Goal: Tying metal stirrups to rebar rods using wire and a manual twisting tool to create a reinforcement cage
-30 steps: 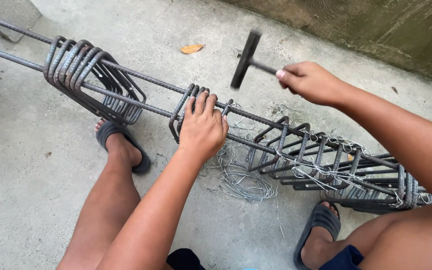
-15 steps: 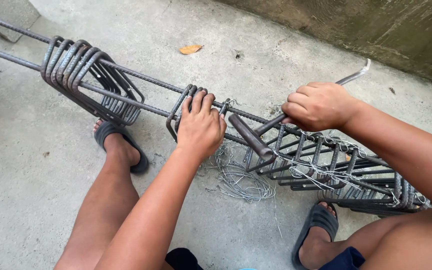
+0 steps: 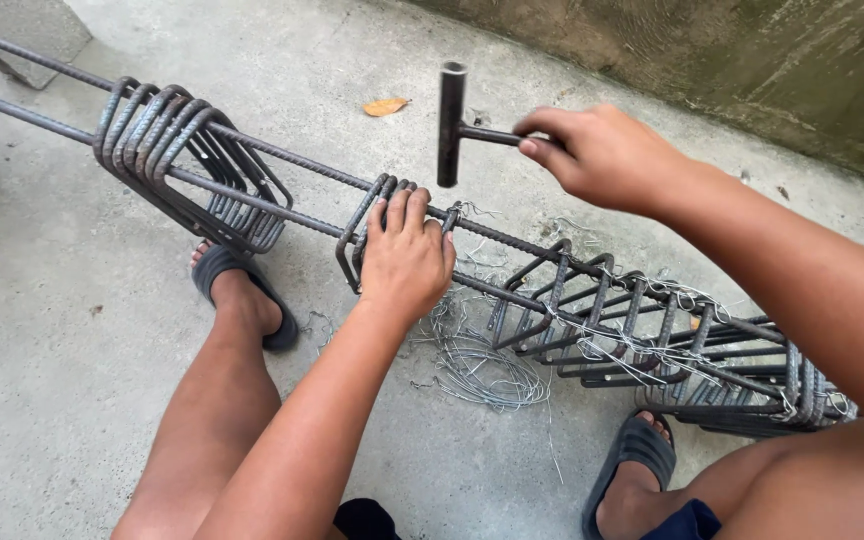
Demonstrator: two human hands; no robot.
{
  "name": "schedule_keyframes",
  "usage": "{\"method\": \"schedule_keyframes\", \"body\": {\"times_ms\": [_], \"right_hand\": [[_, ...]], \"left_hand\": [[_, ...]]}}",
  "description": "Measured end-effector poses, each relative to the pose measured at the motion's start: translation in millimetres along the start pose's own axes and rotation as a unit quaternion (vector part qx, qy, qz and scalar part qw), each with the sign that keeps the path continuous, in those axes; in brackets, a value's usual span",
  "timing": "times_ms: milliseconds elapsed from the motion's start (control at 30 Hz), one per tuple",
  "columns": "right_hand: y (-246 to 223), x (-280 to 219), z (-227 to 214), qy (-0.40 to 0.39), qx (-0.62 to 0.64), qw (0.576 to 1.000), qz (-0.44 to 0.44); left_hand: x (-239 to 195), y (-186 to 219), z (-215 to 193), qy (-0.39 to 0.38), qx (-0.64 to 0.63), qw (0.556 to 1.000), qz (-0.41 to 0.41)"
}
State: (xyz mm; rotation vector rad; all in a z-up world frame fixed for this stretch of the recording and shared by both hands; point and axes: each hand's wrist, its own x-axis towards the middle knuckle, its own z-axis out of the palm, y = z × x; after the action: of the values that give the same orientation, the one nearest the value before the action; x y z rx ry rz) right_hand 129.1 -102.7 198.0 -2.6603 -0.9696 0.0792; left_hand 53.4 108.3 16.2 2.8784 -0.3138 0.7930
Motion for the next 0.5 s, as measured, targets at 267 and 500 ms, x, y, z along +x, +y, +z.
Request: {"method": "schedule_keyframes", "body": {"times_ms": [267,500], "right_hand": [[-36.2,61.3,-3.4,-0.194,-0.208,0.956,0.070],[-49.9,63.4,-14.3,-0.162,-0.229,0.957,0.069]], "left_hand": [[2.1,10.3,-16.0,-0.054,-0.032,0.998,-0.013],[4.6,18.2,-14.9,-0.120,-0.049,0.991,-0.030]]}}
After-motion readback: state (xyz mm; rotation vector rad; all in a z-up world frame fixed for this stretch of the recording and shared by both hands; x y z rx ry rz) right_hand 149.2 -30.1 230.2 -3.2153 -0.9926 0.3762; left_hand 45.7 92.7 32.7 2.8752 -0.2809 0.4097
